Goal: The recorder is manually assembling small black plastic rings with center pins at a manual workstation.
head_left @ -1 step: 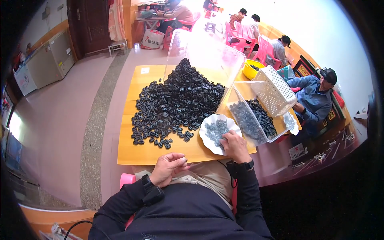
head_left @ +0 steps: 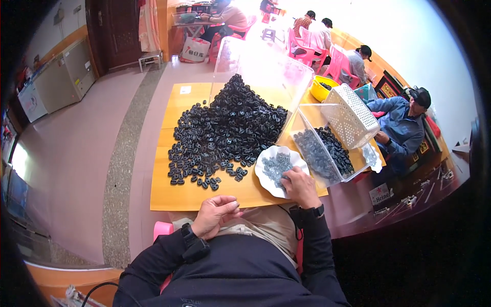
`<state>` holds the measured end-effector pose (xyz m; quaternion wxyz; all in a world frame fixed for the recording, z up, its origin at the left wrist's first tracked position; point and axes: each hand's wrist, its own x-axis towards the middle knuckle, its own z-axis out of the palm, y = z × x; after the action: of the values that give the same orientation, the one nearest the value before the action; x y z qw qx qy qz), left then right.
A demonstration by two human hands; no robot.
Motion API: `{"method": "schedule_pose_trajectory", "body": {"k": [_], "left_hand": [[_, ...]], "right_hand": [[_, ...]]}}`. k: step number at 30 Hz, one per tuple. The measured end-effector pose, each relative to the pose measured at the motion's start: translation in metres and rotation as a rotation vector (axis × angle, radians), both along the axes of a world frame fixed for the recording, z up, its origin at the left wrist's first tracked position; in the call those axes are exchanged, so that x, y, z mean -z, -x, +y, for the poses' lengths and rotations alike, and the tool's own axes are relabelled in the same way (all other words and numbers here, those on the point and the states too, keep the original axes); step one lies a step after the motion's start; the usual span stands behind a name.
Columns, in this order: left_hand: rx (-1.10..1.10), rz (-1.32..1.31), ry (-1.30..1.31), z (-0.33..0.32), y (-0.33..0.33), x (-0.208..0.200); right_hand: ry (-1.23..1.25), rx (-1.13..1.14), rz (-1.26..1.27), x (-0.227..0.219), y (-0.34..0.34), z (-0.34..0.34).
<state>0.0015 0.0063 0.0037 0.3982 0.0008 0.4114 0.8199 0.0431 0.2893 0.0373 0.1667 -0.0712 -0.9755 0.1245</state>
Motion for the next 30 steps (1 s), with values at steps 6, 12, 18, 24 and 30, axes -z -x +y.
{"method": "schedule_pose_trajectory", "body": {"k": [6, 12, 18, 24, 30], "left_hand": [[0.005, -0.01, -0.005, 0.002, 0.001, -0.001], [0.008, -0.023, -0.006, 0.002, -0.001, -0.001], [0.003, -0.037, -0.005, 0.004, 0.001, 0.002], [-0.005, -0.024, 0.019, 0.002, 0.002, 0.001], [0.007, -0.042, -0.01, 0.002, 0.004, 0.007]], "right_hand": [[0.028, -0.037, -0.043, 0.01, 0.004, 0.005], [-0.003, -0.021, -0.036, 0.01, 0.005, 0.003], [-0.029, 0.0, -0.035, 0.008, 0.004, 0.006], [0.117, -0.085, -0.024, -0.009, -0.006, 0.018], [0.12, -0.058, -0.144, -0.006, -0.009, 0.025]]}}
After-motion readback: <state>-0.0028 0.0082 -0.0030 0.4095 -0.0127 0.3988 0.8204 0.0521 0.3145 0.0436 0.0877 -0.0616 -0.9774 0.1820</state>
